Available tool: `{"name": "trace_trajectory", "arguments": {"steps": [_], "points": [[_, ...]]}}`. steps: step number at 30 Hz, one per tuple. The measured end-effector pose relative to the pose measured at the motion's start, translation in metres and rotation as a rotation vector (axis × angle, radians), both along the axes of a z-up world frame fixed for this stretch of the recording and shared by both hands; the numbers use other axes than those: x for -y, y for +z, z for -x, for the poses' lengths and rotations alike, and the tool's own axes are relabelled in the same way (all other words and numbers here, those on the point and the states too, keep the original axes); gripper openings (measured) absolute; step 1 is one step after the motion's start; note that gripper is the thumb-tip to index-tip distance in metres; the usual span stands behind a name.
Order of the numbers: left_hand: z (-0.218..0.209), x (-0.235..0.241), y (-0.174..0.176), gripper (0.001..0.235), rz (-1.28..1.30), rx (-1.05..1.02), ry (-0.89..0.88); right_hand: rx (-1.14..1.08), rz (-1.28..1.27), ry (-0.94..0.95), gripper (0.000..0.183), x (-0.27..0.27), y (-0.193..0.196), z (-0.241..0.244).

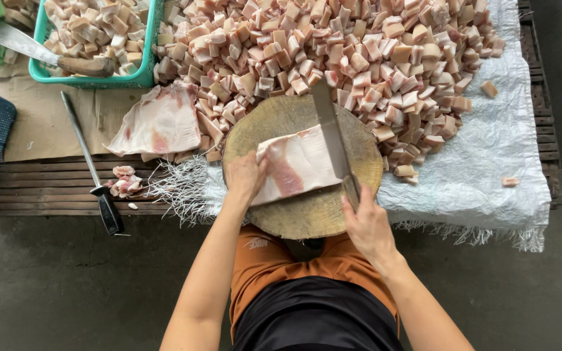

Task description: The person uses a large cleaver to slice a slab of pork belly into small, uniform cubes on a round wooden cutting board. The diced meat is pushed into a large pile on a white cloth next to the board, while a green basket filled with previously cut meat sits nearby.

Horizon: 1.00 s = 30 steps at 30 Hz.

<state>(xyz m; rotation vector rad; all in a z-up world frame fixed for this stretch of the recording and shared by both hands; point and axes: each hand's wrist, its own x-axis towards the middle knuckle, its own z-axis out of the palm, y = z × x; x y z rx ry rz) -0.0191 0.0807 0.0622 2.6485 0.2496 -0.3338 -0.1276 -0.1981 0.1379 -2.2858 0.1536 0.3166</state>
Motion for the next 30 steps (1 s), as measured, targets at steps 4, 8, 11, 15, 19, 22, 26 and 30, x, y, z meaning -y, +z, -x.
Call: {"name": "trace_trajectory", "arguments": {"steps": [4, 8, 11, 15, 19, 22, 26, 30], "points": [[0.015, -0.005, -0.004, 0.035, 0.2, 0.137, 0.039, 0.141, 0.172, 0.159, 0.047, -0.005, -0.022, -0.017], [0.007, -0.01, -0.026, 0.032, 0.387, 0.266, 0.071, -0.039, 0.097, 0.106, 0.042, -0.002, -0.003, -0.025], [-0.001, -0.009, -0.034, 0.034, 0.479, 0.282, 0.123, 0.004, 0.075, 0.097, 0.044, -0.006, 0.036, -0.03], [-0.001, -0.01, -0.037, 0.036, 0.542, 0.194, 0.172, 0.516, -0.115, 0.112, 0.037, -0.009, 0.063, -0.039], [-0.004, -0.011, -0.033, 0.034, 0.487, 0.246, 0.123, 0.249, -0.047, 0.064, 0.033, -0.03, 0.026, -0.049], [-0.008, -0.01, -0.022, 0.039, 0.505, 0.134, 0.132, 0.049, 0.23, 0.126, 0.042, -0.034, -0.012, -0.041], [-0.009, -0.002, -0.002, 0.046, 0.447, -0.1, 0.108, -0.141, 0.178, 0.068, 0.043, -0.013, -0.031, -0.057], [-0.044, 0.019, -0.002, 0.039, 0.274, 0.073, -0.126, -0.126, 0.205, 0.122, 0.045, -0.016, -0.034, -0.069]]}}
